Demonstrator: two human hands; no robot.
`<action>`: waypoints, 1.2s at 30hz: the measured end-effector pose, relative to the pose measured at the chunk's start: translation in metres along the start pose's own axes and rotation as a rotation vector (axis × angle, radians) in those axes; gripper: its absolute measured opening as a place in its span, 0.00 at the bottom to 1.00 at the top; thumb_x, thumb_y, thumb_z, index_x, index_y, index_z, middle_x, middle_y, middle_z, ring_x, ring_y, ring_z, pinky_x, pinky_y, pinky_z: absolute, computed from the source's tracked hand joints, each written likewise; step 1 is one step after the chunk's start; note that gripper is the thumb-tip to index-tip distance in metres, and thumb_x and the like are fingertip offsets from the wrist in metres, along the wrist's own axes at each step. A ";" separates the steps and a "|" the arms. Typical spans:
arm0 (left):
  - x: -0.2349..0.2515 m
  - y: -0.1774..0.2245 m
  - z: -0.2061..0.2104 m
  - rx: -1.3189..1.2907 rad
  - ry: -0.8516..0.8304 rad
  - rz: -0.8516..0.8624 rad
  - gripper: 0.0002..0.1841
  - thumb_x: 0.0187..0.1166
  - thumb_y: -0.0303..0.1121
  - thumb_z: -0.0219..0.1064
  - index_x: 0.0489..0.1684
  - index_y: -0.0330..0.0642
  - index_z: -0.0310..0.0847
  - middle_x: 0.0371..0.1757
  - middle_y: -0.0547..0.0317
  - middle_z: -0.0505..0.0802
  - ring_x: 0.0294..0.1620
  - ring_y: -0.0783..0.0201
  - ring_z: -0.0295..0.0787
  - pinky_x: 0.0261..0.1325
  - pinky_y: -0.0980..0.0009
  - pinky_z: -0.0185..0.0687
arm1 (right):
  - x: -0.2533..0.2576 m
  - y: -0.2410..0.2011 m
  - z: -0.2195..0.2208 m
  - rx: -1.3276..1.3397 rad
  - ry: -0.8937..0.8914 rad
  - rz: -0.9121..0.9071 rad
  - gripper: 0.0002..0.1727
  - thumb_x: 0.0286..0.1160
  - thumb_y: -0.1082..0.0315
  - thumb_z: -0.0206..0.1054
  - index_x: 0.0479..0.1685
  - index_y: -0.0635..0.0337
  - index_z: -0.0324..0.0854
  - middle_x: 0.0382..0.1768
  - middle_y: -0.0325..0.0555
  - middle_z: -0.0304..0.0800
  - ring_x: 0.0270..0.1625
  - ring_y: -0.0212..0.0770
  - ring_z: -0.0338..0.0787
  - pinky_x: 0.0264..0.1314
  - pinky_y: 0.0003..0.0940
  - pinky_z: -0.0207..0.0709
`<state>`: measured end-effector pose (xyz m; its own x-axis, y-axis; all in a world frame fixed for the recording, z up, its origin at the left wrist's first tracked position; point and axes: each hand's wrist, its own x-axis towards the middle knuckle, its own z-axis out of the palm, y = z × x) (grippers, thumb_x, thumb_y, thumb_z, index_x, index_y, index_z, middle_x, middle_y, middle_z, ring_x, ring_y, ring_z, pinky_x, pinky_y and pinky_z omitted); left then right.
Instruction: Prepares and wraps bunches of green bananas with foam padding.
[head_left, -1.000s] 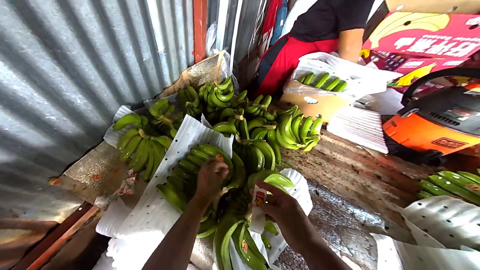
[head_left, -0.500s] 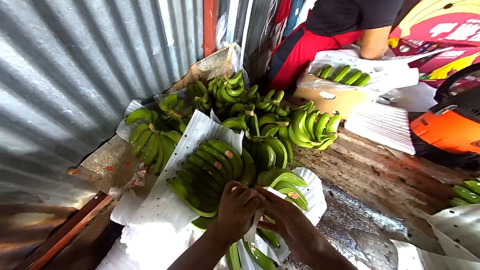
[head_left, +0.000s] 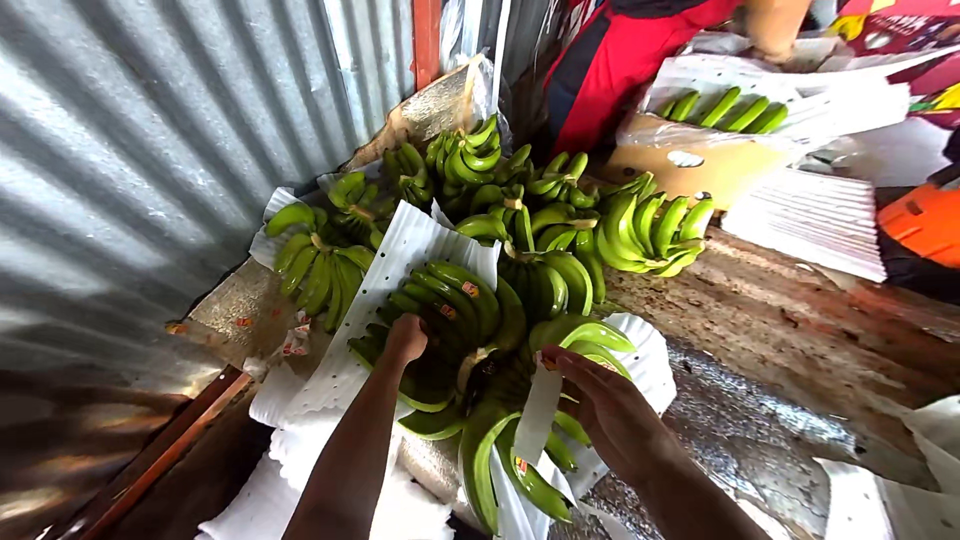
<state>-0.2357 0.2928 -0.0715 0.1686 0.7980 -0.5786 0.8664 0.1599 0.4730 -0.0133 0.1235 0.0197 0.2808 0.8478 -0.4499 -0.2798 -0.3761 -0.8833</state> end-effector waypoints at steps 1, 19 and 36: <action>-0.001 0.000 0.001 0.025 0.000 -0.004 0.16 0.81 0.24 0.61 0.64 0.31 0.84 0.67 0.34 0.87 0.72 0.41 0.83 0.75 0.43 0.75 | -0.001 0.000 0.001 -0.007 0.003 -0.002 0.16 0.90 0.69 0.53 0.63 0.66 0.83 0.51 0.46 0.91 0.46 0.36 0.92 0.47 0.31 0.87; -0.108 0.063 0.034 -0.041 0.390 1.138 0.07 0.72 0.24 0.72 0.43 0.39 0.95 0.51 0.50 0.96 0.59 0.51 0.91 0.66 0.51 0.83 | -0.007 0.002 0.013 -0.331 -0.117 -0.132 0.28 0.72 0.80 0.70 0.75 0.62 0.78 0.50 0.43 0.96 0.45 0.32 0.95 0.46 0.29 0.89; -0.092 0.030 -0.013 -0.176 0.093 0.383 0.15 0.84 0.31 0.66 0.62 0.29 0.81 0.53 0.40 0.91 0.52 0.52 0.91 0.61 0.55 0.86 | -0.007 0.015 0.002 0.244 0.143 -0.004 0.20 0.78 0.85 0.57 0.67 0.63 0.74 0.44 0.45 0.89 0.36 0.34 0.91 0.38 0.27 0.87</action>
<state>-0.2316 0.2315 0.0048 0.4125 0.8666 -0.2806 0.6551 -0.0681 0.7525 -0.0213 0.1127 0.0095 0.4041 0.7813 -0.4756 -0.4862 -0.2570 -0.8352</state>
